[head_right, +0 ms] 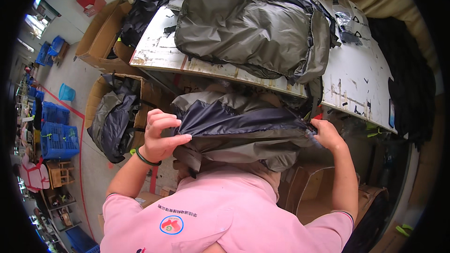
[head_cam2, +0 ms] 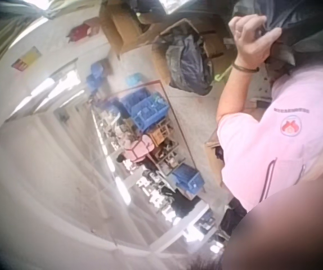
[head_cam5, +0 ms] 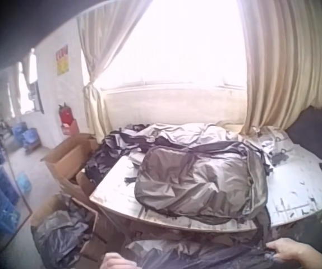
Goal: The recorder uses scissors to trim excess fabric and loose threads from backpack components during assembly.
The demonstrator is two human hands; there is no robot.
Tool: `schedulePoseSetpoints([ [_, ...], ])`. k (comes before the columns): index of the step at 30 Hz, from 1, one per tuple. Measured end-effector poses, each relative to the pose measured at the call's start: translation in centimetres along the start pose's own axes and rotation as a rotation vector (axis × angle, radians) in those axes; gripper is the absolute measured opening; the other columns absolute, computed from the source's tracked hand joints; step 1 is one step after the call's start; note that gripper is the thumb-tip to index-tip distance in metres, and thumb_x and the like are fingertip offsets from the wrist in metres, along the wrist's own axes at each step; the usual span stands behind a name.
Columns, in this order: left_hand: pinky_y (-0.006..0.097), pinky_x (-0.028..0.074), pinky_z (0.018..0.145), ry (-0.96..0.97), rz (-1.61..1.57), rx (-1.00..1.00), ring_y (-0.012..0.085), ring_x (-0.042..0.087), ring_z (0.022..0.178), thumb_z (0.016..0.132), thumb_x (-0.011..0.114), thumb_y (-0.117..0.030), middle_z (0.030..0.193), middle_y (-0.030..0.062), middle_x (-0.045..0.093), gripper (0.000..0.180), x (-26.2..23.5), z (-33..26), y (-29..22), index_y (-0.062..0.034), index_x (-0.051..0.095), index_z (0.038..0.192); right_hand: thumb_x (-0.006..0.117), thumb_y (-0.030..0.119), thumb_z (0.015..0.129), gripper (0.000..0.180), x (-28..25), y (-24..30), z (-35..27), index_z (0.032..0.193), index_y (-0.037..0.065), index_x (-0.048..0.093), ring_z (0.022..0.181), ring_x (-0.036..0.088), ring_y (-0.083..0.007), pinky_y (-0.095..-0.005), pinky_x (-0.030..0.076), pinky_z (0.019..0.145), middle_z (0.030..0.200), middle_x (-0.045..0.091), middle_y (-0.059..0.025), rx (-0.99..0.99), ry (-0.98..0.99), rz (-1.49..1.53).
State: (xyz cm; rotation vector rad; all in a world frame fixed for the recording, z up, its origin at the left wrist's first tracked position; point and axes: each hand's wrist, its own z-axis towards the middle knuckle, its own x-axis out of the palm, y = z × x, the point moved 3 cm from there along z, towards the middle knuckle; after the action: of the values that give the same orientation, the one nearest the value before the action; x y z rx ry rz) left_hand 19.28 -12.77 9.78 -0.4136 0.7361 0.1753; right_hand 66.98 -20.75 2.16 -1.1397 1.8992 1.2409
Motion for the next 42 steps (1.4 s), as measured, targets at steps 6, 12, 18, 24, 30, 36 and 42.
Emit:
schedulePoseSetpoints([
  [6, 0.027, 0.044, 0.09, 0.124, -0.908, -0.829, 0.0113, 0.059, 0.092, 0.09, 0.063, 0.0, 0.094, 0.0017, 0.065, 0.01, 2.5, -1.3, 1.7, -0.0065, 0.063, 0.097, 0.08, 0.024, 0.072, 0.037, 1.3, -0.5, 0.6, 0.086, -0.002, 0.057, 0.076, 0.058, -0.0422, -0.0441, 0.046, 0.068, 0.078, 0.061, -0.0234, 0.02, 0.034, 0.051],
  [12, 0.023, 0.044, 0.088, 0.043, -1.204, -1.137, 0.007, 0.056, 0.093, 0.089, 0.064, -0.001, 0.098, -0.001, 0.06, 0.019, 4.2, -5.1, 3.3, -0.0051, 0.059, 0.107, 0.084, 0.02, 0.067, 0.04, -2.0, 4.5, -0.5, 0.081, -0.003, 0.054, 0.072, 0.057, -0.0399, -0.0423, 0.046, 0.066, 0.075, 0.059, -0.0216, 0.036, -0.08, 0.002],
  [18, 0.024, 0.045, 0.09, 0.054, -1.096, -1.063, 0.0081, 0.056, 0.098, 0.083, 0.069, 0.002, 0.107, 0.0001, 0.057, 0.038, 4.8, -7.7, 2.0, -0.0069, 0.054, 0.118, 0.086, 0.034, 0.062, 0.046, -1.8, 16.8, 0.3, 0.079, 0.005, 0.055, 0.07, 0.059, -0.0323, -0.0396, 0.041, 0.063, 0.073, 0.059, -0.0095, -0.485, -0.239, -0.177],
  [24, 0.021, 0.046, 0.082, -0.053, -1.127, -1.091, 0.0057, 0.059, 0.091, 0.081, 0.069, 0.009, 0.094, -0.0002, 0.06, 0.047, 4.6, -7.0, 1.7, -0.0073, 0.05, 0.121, 0.083, 0.046, 0.061, 0.052, 2.1, 23.9, 2.6, 0.083, 0.007, 0.057, 0.075, 0.058, -0.0271, -0.0374, 0.039, 0.069, 0.077, 0.058, -0.0086, -0.741, -0.194, -0.343],
  [30, 0.021, 0.045, 0.08, -0.093, -1.112, -1.088, 0.0053, 0.058, 0.089, 0.082, 0.068, 0.009, 0.093, 0.0002, 0.061, 0.046, 4.3, -6.9, 1.7, -0.0083, 0.051, 0.12, 0.081, 0.032, 0.058, 0.043, 2.3, 26.4, 3.3, 0.084, 0.007, 0.059, 0.081, 0.061, -0.0257, -0.0373, 0.04, 0.073, 0.08, 0.06, -0.0084, -0.772, -0.136, -0.393],
  [36, 0.019, 0.043, 0.074, -0.126, -1.159, -1.014, 0.0034, 0.055, 0.083, 0.084, 0.067, 0.006, 0.09, -0.0014, 0.061, 0.042, 4.3, -6.3, 1.6, -0.0082, 0.051, 0.119, 0.081, 0.032, 0.059, 0.041, 2.4, 26.9, 3.8, 0.084, 0.007, 0.059, 0.083, 0.062, -0.0259, -0.037, 0.04, 0.074, 0.081, 0.061, -0.0087, -0.753, -0.065, -0.372],
  [42, 0.021, 0.045, 0.079, -0.078, -1.157, -1.044, 0.0055, 0.058, 0.087, 0.081, 0.066, 0.012, 0.093, 0.0001, 0.061, 0.045, 4.1, -6.2, 1.8, -0.0076, 0.052, 0.119, 0.079, 0.026, 0.057, 0.037, 2.5, 27.1, 4.1, 0.082, 0.007, 0.059, 0.082, 0.063, -0.0252, -0.0378, 0.041, 0.074, 0.08, 0.063, -0.0079, -0.758, -0.042, -0.374],
])
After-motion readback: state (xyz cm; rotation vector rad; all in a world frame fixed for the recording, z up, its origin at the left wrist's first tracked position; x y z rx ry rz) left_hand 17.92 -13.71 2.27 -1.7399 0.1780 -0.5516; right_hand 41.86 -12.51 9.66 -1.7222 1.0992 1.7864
